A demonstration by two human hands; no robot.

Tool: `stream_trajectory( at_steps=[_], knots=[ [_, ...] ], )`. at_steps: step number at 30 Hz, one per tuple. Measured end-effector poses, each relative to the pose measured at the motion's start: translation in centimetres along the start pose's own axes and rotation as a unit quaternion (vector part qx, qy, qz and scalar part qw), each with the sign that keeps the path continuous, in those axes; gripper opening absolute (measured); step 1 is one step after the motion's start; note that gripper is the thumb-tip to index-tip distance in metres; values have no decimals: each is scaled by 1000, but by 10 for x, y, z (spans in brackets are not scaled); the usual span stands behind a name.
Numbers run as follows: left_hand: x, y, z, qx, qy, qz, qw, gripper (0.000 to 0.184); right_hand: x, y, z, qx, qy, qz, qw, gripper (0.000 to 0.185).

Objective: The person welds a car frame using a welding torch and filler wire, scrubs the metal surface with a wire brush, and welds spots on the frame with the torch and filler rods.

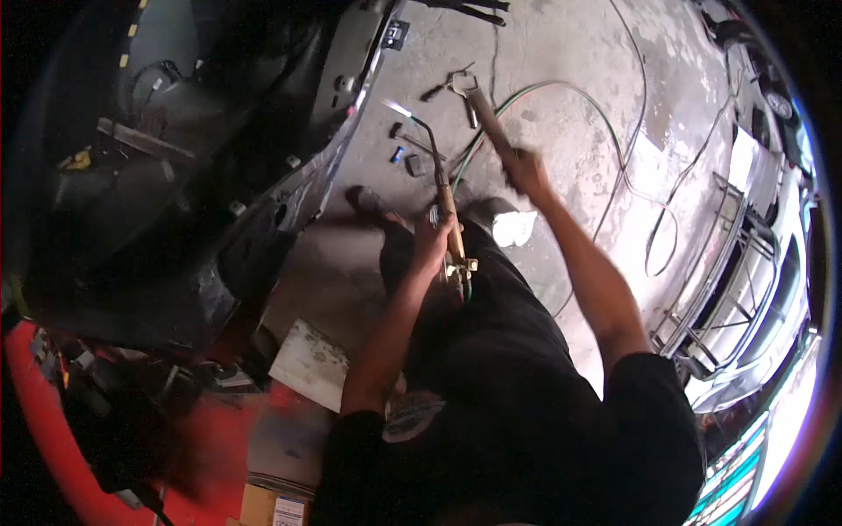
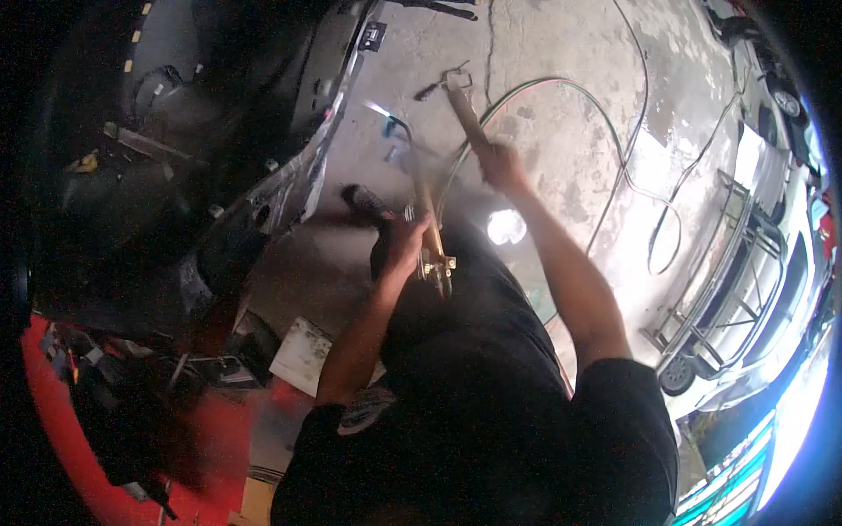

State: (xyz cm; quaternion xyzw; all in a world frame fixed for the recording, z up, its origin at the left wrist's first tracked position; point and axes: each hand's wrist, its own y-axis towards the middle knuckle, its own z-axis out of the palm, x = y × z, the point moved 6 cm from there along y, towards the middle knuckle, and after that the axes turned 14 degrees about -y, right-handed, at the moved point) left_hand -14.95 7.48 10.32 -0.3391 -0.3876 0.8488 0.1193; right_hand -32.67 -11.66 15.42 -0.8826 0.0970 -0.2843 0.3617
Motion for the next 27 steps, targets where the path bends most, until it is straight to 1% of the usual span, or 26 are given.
stream_trajectory(
  at_steps=[2,3,4,5,6,7,9,11,13,14,15,17,18,19,21,22,25,26,27],
  knots=[
    [-14,-3,7,-17,33,-13,999,26,-107,-24,60,34,133,2,991,43],
    [-22,2,11,-25,49,-22,998,26,-120,-47,67,43,74,5,996,31],
    [-25,6,11,-30,23,-23,999,24,-134,-70,74,52,14,6,999,26],
    [-30,11,11,-38,49,-27,998,23,-154,-97,84,38,-13,1,999,29],
    [-34,17,12,-46,76,-38,995,22,-174,-124,94,23,-41,-2,999,37],
    [-35,26,12,-51,102,-55,992,21,-164,-156,87,20,-83,-38,996,48],
    [-29,52,9,-44,37,-77,995,19,-193,-207,113,26,-155,-129,979,52],
    [-21,81,6,-26,-33,-94,995,19,-204,-239,120,26,-191,-123,974,56],
    [-42,90,22,-12,-19,-93,995,20,-191,-252,120,25,-175,-19,984,60],
    [-49,94,28,-8,16,-85,996,20,-184,-252,118,41,-154,27,987,60],
    [-55,99,33,0,54,-77,996,21,-169,-252,111,28,-105,62,992,61],
    [-50,116,29,-4,71,-84,994,22,-132,-256,84,-6,-4,135,991,63],
    [-53,122,34,11,82,-93,992,23,-112,-263,65,14,62,149,987,67],
    [-49,131,32,17,103,-122,987,21,-111,-279,64,48,88,158,982,66],
    [-46,146,42,54,82,-106,990,20,-122,-301,58,109,132,164,972,66],
    [-45,152,48,44,90,-117,988,19,-117,-299,47,73,80,125,986,63],
    [-44,175,69,61,106,-106,987,19,-122,-251,26,3,186,105,977,60],
    [-41,186,71,55,113,-101,987,21,-132,-221,24,2,176,116,977,56],
    [-38,198,73,49,120,-95,987,24,-144,-174,13,-27,133,93,986,56]
  ],
)
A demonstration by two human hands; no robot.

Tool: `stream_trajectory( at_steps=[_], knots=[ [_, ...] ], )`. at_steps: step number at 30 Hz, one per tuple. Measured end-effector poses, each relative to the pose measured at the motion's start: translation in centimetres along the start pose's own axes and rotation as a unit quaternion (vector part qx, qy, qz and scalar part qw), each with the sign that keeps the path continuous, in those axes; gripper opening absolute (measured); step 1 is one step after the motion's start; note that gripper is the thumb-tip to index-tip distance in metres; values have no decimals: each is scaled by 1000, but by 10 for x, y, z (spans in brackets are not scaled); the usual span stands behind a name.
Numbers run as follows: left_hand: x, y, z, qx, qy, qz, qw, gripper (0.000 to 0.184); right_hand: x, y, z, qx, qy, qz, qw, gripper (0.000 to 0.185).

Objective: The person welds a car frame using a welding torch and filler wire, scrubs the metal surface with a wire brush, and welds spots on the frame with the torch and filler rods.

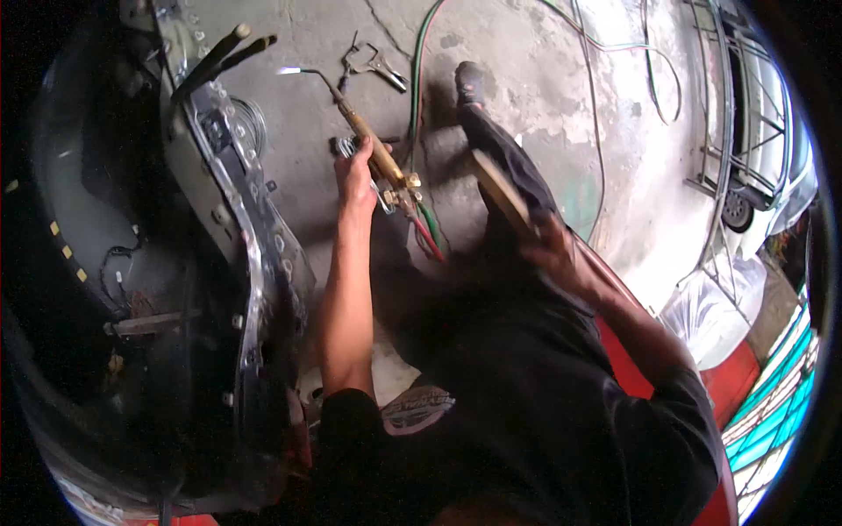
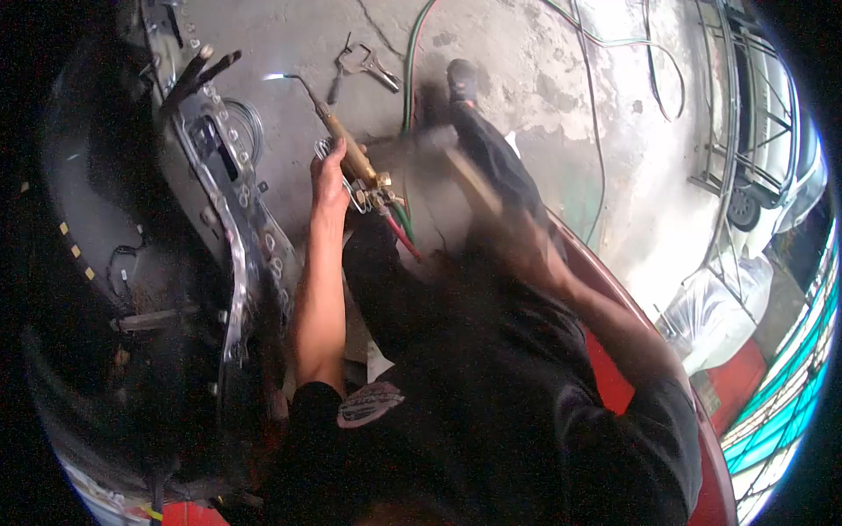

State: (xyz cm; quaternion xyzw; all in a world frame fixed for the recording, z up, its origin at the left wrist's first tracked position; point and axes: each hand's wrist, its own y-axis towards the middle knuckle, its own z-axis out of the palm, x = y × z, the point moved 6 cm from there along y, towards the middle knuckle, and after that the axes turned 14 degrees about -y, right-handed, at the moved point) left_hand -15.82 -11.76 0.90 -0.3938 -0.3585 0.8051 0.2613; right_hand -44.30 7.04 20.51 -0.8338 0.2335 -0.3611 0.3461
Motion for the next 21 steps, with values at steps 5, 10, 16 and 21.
stream_trajectory(
  at_steps=[5,10,16,21],
  knots=[
    [11,63,2,-54,7,10,998,28,-34,287,-46,-131,-122,-84,980,60],
    [57,151,-45,-97,-31,-14,995,30,-92,562,-9,125,-273,-22,954,42],
    [60,194,-54,-165,4,-3,986,43,-109,705,70,106,-324,-337,878,64],
    [55,250,-84,-118,-23,72,990,42,-85,715,86,51,-525,-360,769,74]
  ],
)
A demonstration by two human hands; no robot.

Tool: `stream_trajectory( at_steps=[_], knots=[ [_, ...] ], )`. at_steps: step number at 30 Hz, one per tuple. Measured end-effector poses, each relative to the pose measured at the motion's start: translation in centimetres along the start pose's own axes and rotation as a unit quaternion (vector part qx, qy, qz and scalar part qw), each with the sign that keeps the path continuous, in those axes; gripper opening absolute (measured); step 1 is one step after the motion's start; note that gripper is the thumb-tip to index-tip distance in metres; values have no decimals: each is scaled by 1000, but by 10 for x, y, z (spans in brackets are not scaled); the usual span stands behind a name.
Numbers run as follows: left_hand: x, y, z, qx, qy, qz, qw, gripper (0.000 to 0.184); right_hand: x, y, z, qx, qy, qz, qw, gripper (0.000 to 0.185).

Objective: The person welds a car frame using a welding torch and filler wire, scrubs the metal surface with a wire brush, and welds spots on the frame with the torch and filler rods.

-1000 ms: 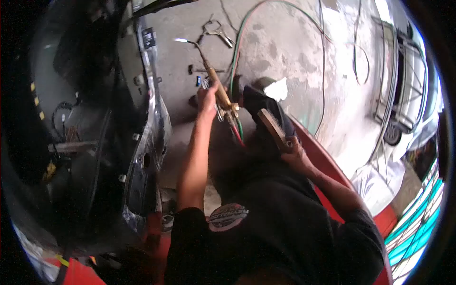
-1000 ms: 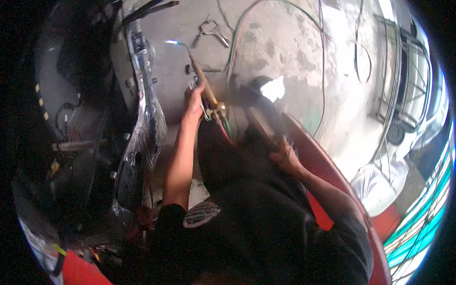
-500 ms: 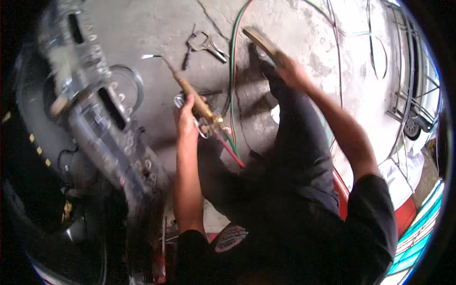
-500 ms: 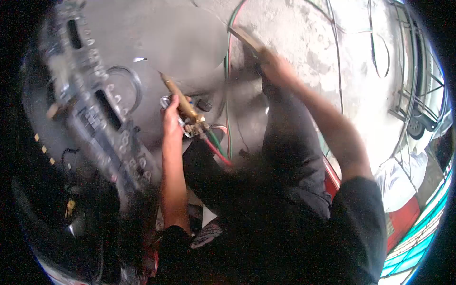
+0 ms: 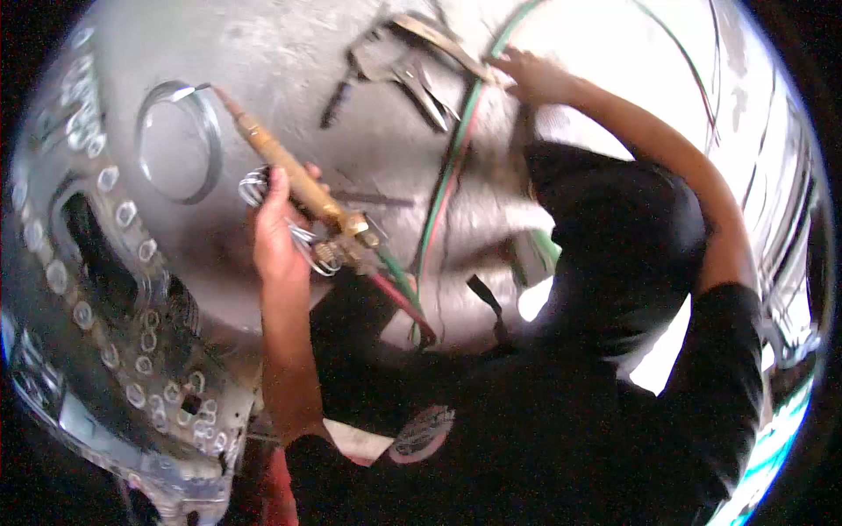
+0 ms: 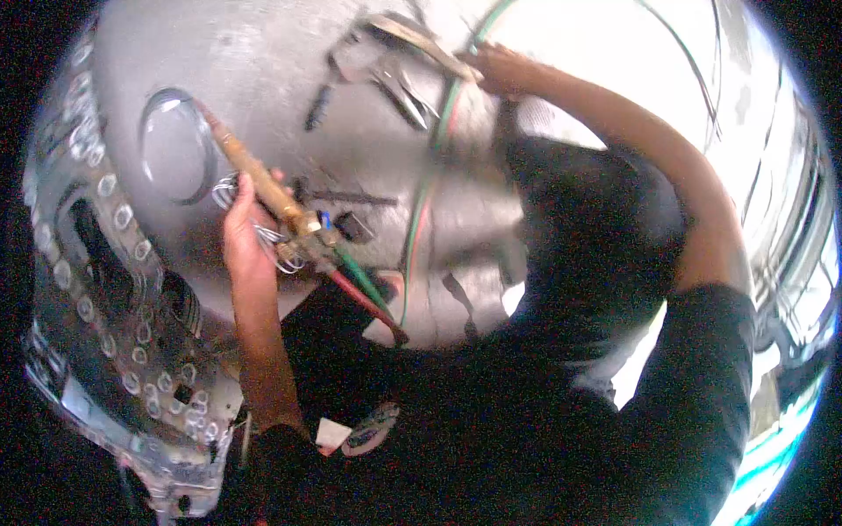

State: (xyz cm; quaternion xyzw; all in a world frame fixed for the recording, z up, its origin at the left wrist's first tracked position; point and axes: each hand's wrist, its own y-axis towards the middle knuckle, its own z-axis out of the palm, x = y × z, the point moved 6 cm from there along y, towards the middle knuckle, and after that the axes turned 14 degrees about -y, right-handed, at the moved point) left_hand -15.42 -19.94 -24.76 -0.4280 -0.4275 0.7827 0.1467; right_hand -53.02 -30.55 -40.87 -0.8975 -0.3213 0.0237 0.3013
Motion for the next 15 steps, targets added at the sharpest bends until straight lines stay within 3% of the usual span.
stream_trajectory(
  at_steps=[1,3,4,5,6,7,9,10,11,13,15],
  knots=[
    [-2,9,0,6,-7,17,1000,43,2,9,-12,29,117,-58,991,70],
    [-5,20,2,-6,-64,63,996,31,20,19,-42,85,155,-124,976,67],
    [-8,24,5,15,-67,91,994,26,37,24,-58,119,217,-236,940,68],
    [-9,25,10,-16,-66,105,992,26,75,12,-108,209,164,-242,933,72],
    [-13,19,23,-17,-79,145,986,25,92,8,-118,306,276,-269,871,79],
    [-12,18,28,-40,-82,145,985,25,115,1,-131,304,260,-349,848,84],
    [0,26,30,-28,-62,131,989,30,146,-27,-165,365,317,-323,814,98],
    [16,45,13,-122,-37,154,980,36,161,-42,-182,395,344,-307,795,106],
    [12,38,25,-76,-51,178,980,41,173,-44,-191,371,314,-308,818,107],
    [7,23,47,-2,-81,242,967,26,179,-57,-190,302,362,-293,832,102],
    [-6,-18,66,34,-15,195,980,25,185,-87,-199,184,309,-334,871,84]
  ],
)
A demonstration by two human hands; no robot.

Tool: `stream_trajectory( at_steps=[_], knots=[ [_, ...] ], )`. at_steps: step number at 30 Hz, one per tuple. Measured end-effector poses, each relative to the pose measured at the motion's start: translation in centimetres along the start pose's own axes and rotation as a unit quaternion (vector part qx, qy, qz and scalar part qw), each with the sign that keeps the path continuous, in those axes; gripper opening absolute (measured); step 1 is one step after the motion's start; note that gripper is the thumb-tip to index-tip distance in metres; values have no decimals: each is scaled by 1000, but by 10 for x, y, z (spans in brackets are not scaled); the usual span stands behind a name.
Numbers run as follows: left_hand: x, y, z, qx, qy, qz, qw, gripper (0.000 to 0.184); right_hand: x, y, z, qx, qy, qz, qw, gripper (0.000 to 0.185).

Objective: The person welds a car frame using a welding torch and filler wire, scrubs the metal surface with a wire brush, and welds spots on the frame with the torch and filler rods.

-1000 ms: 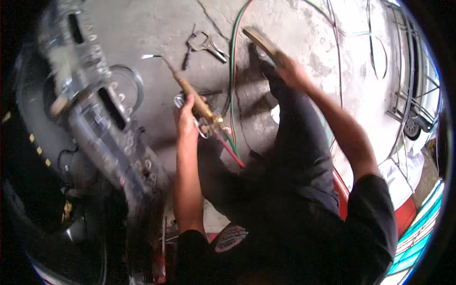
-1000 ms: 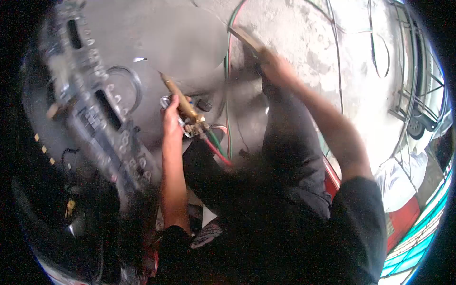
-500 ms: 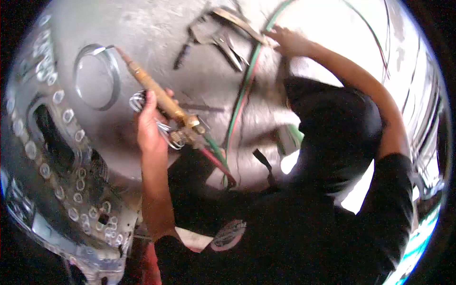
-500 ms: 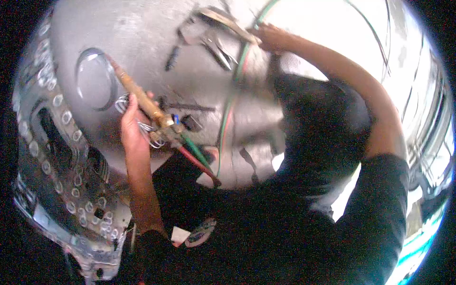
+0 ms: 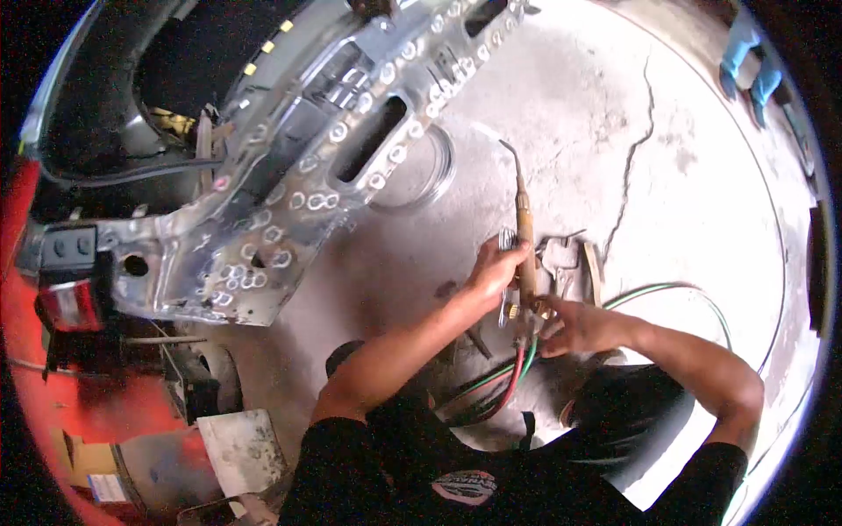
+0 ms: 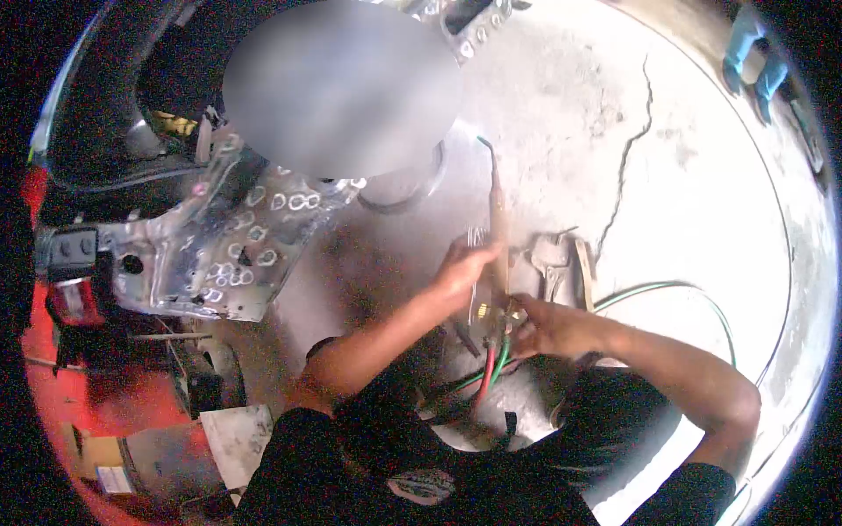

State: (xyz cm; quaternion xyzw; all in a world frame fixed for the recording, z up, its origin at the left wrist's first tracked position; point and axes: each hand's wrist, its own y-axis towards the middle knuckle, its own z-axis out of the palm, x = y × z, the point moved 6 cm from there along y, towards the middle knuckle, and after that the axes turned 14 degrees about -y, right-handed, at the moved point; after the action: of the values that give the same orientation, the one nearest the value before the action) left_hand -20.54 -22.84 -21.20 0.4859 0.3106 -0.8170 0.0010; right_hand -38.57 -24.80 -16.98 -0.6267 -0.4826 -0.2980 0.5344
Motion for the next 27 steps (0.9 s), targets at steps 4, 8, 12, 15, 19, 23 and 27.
stream_trajectory(
  at_steps=[4,8,12,15,19,23,27],
  knots=[
    [-5,-20,26,78,-11,38,996,22,66,-74,9,-80,-248,59,964,53],
    [-36,-40,73,131,47,56,989,23,96,-79,123,-53,-293,-137,945,45],
    [-52,-77,119,107,146,129,975,20,97,-4,291,-88,-299,-160,936,59],
    [-56,-104,147,118,197,176,957,20,92,25,328,-120,-271,-178,938,62],
    [-51,-119,179,122,197,209,950,14,118,-1,323,-36,-272,-210,938,60],
    [-72,-134,209,125,211,260,934,17,121,-30,367,72,-112,-362,923,45],
    [-103,-173,232,164,186,273,930,20,95,-106,297,3,-235,-228,945,54]
  ],
)
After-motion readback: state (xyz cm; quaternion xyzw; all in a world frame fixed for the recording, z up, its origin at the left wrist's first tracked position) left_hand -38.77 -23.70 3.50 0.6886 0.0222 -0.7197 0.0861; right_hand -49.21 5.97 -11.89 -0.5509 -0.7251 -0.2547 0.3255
